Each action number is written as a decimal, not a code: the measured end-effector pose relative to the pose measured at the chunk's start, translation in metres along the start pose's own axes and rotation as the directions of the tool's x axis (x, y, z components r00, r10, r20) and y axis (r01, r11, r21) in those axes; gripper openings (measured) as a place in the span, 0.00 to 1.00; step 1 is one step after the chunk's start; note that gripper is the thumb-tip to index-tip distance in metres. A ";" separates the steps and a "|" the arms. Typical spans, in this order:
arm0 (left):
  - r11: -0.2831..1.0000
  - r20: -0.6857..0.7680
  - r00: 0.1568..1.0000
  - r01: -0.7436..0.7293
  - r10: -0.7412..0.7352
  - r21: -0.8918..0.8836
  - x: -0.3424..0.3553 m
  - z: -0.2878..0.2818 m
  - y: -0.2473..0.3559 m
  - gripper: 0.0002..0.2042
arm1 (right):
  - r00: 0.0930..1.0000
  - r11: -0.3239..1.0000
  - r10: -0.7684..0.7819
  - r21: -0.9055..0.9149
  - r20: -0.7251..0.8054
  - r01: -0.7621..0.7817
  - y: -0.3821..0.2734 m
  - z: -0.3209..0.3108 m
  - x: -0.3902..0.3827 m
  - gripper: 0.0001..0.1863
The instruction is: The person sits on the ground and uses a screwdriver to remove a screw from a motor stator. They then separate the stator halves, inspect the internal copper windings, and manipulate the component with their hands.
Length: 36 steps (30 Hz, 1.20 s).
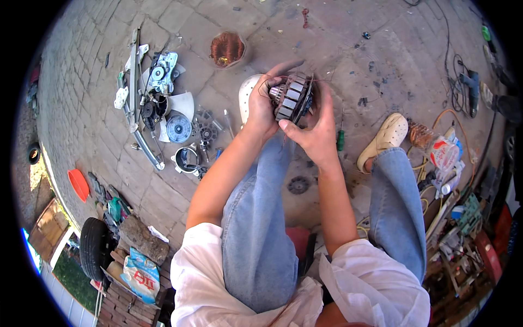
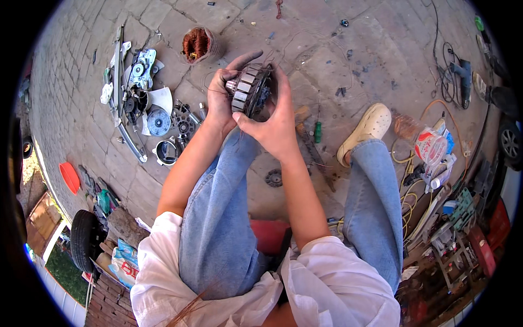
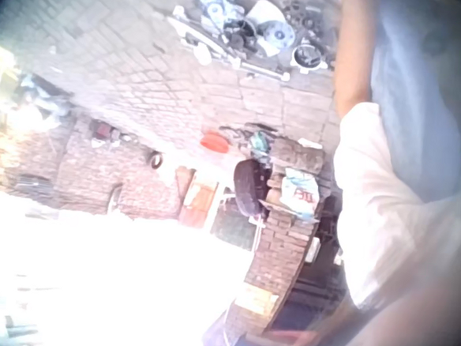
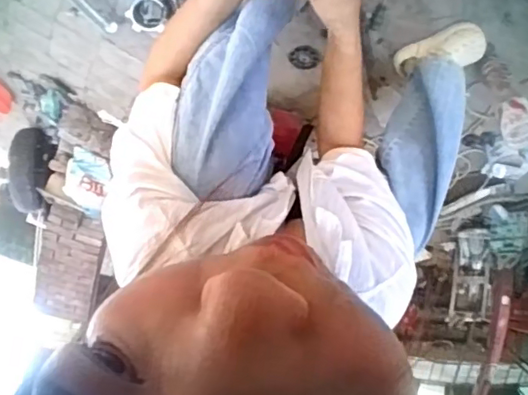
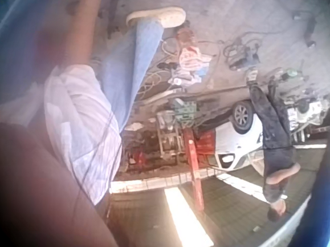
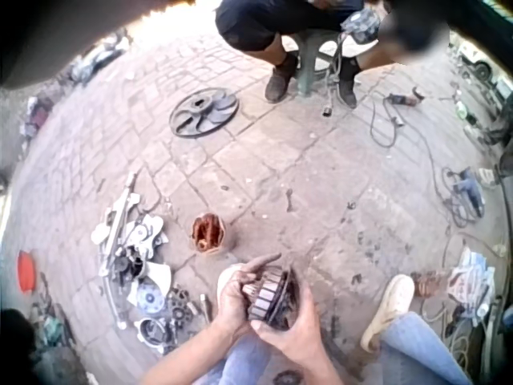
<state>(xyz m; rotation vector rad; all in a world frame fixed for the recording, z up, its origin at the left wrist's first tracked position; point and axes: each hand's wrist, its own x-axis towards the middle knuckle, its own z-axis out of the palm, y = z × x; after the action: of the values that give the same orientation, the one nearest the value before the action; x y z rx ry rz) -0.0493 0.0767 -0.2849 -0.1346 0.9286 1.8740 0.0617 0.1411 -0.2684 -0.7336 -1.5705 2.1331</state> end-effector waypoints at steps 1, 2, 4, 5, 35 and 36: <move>1.000 -0.006 1.000 0.006 -0.006 0.013 0.000 -0.001 0.000 0.29 | 1.000 0.999 0.008 0.045 0.003 -0.008 0.003 -0.001 0.000 0.56; 1.000 -0.011 1.000 0.013 -0.013 0.027 0.001 -0.001 -0.001 0.28 | 1.000 0.996 0.016 0.090 0.006 -0.016 0.005 -0.002 0.001 0.55; 0.998 -0.026 1.000 0.012 -0.010 0.059 0.001 0.000 -0.001 0.27 | 1.000 0.991 0.017 0.136 0.012 -0.019 0.011 -0.005 0.001 0.54; 0.997 -0.035 0.999 0.004 -0.001 0.078 0.001 0.001 -0.001 0.27 | 1.000 0.987 0.019 0.160 0.015 -0.021 0.013 -0.006 0.001 0.54; 0.389 0.345 0.935 -0.348 0.080 0.853 -0.014 0.018 0.005 0.38 | 0.944 0.268 0.314 0.945 0.100 -0.189 0.043 -0.069 -0.013 0.46; 0.400 0.357 0.931 -0.357 0.077 0.844 -0.015 0.018 0.005 0.39 | 0.958 0.105 0.258 0.982 0.128 -0.159 0.045 -0.072 -0.016 0.47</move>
<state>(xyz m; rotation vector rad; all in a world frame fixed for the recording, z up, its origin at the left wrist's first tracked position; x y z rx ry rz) -0.0408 0.0761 -0.2627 0.9446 1.7042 1.2929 0.1180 0.1723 -0.3254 -0.4784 0.3467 2.6104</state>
